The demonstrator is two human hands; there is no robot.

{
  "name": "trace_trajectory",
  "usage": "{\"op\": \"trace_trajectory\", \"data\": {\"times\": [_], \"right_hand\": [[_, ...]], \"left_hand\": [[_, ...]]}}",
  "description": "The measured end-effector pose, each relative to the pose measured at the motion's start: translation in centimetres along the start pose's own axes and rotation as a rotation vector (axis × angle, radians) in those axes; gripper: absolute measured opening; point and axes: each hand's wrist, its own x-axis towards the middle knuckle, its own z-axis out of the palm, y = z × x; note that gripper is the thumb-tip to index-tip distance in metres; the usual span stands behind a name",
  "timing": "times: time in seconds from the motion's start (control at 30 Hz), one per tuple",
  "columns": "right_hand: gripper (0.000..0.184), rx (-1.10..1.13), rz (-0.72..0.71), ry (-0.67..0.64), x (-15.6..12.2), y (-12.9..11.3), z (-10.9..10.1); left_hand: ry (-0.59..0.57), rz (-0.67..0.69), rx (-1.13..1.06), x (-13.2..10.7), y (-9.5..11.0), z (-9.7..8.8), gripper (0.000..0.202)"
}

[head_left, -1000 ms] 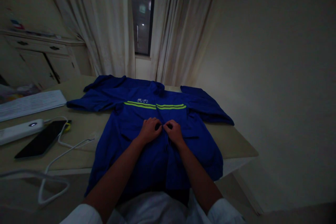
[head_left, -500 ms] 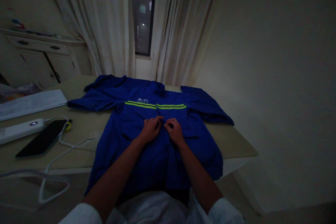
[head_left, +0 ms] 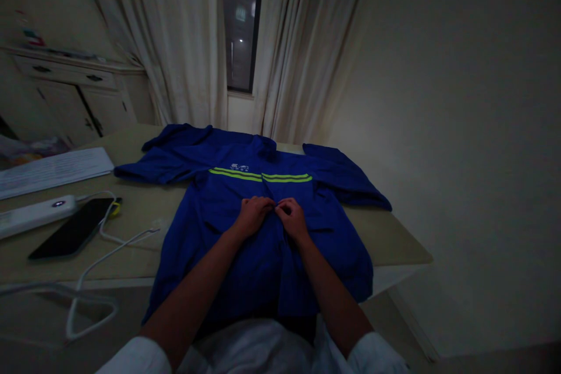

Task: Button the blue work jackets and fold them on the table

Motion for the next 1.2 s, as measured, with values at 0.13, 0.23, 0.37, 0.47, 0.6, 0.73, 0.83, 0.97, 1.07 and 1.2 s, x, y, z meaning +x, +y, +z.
{"op": "trace_trajectory", "data": {"times": [0.13, 0.23, 0.37, 0.47, 0.6, 0.73, 0.83, 0.97, 1.07, 1.2], "right_hand": [[0.01, -0.05, -0.05, 0.007, -0.2, -0.1, 0.0], [0.006, -0.214, -0.118, -0.018, -0.5, -1.0, -0.1], [0.006, -0.645, -0.168, -0.135, -0.5, -3.7, -0.1], [0.013, -0.877, -0.107, -0.228, -0.2, -5.6, 0.3], [0.02, -0.977, -0.045, -0.276, 0.2, -6.7, 0.8], [0.021, -0.969, 0.062, -0.321, 0.8, -6.5, 0.6], [0.02, -0.886, 0.121, -0.373, 1.5, -6.0, 0.1], [0.013, -0.775, 0.052, -0.367, 2.4, -4.7, -0.5], [0.007, -0.768, -0.025, -0.309, 2.8, -3.8, -0.6], [0.01, -0.702, -0.053, -0.284, 3.2, -3.1, -0.9]], "left_hand": [[0.016, 0.017, 0.068, -0.2, 0.5, -0.4, 0.022], [0.05, 0.063, 0.128, -0.4, 0.7, -0.6, 0.02], [0.07, 0.122, 0.185, -0.7, 0.9, -0.8, 0.019], [0.063, 0.131, 0.219, -0.7, 0.9, -0.9, 0.019], [0.056, 0.145, 0.231, -0.6, 0.9, -0.8, 0.019], [0.057, 0.169, 0.208, -0.5, 1.0, -0.7, 0.021], [0.073, 0.187, 0.165, -0.5, 1.1, -0.7, 0.022], [0.145, 0.15, 0.088, -0.5, 1.3, -0.7, 0.021], [0.161, 0.067, 0.066, -0.5, 1.4, -0.6, 0.018], [0.117, 0.007, 0.038, -0.7, 1.2, -0.6, 0.012]]}}
